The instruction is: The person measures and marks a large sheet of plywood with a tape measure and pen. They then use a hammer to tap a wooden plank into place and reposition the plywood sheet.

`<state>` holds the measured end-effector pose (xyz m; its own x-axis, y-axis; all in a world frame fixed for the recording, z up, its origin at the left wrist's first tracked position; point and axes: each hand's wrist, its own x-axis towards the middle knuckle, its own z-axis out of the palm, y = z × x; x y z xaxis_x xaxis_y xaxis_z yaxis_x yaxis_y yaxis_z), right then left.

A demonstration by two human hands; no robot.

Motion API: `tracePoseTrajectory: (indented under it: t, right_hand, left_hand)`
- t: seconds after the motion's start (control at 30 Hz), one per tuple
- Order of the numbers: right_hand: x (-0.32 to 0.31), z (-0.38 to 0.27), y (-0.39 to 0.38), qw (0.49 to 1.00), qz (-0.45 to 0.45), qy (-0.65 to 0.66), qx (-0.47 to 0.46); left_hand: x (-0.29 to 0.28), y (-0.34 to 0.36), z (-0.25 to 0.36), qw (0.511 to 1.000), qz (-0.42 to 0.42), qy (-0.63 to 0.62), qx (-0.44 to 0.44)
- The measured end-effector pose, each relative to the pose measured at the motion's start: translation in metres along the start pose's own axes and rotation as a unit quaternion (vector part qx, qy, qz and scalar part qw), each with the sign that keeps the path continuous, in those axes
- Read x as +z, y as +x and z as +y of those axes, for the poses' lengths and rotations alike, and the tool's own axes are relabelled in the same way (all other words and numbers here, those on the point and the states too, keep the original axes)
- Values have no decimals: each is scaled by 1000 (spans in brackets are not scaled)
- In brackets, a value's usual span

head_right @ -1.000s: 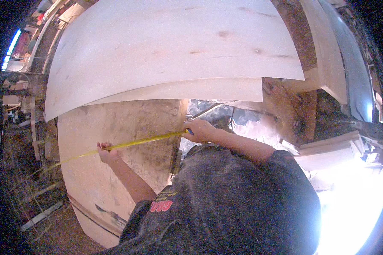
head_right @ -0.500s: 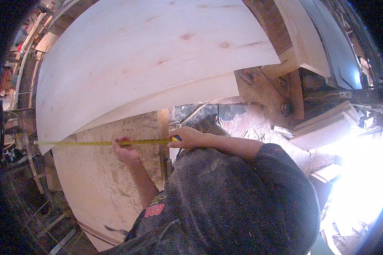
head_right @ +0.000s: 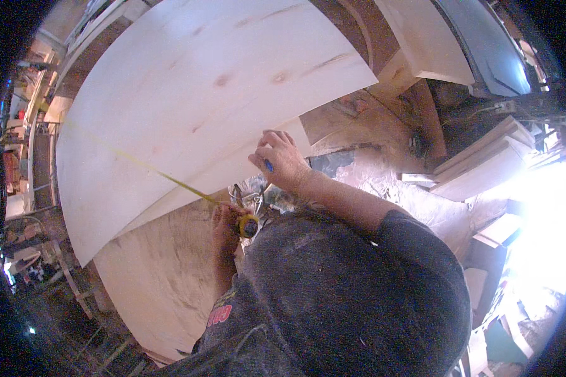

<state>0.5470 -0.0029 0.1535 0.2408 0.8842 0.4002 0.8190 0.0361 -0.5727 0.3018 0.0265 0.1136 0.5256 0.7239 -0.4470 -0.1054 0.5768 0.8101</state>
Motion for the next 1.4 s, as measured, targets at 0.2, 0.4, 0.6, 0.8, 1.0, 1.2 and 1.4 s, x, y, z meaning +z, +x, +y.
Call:
tracePoseTrajectory:
  t: [0.2,0.4,0.6,0.8,1.0,1.2,1.4]
  right_hand:
    - [-26,29,11,921,-135,296,217]
    - [-10,72,2,863,-33,385,325]
    - [-61,105,26,812,83,392,424]
    - [-83,141,34,763,233,406,446]
    - [-111,147,40,699,337,420,470]
    - [-117,169,15,630,412,424,503]
    - [-102,233,-32,576,443,429,537]
  left_hand:
    - [57,21,-2,966,-80,219,-115]
    - [79,44,-25,928,-173,297,-142]
    - [66,49,-32,921,-213,265,-190]
    - [53,63,1,883,-236,323,-244]
    - [5,88,41,866,-199,357,-287]
    - [-58,111,90,799,-103,579,-125]
    - [-79,125,132,742,-100,654,-109]
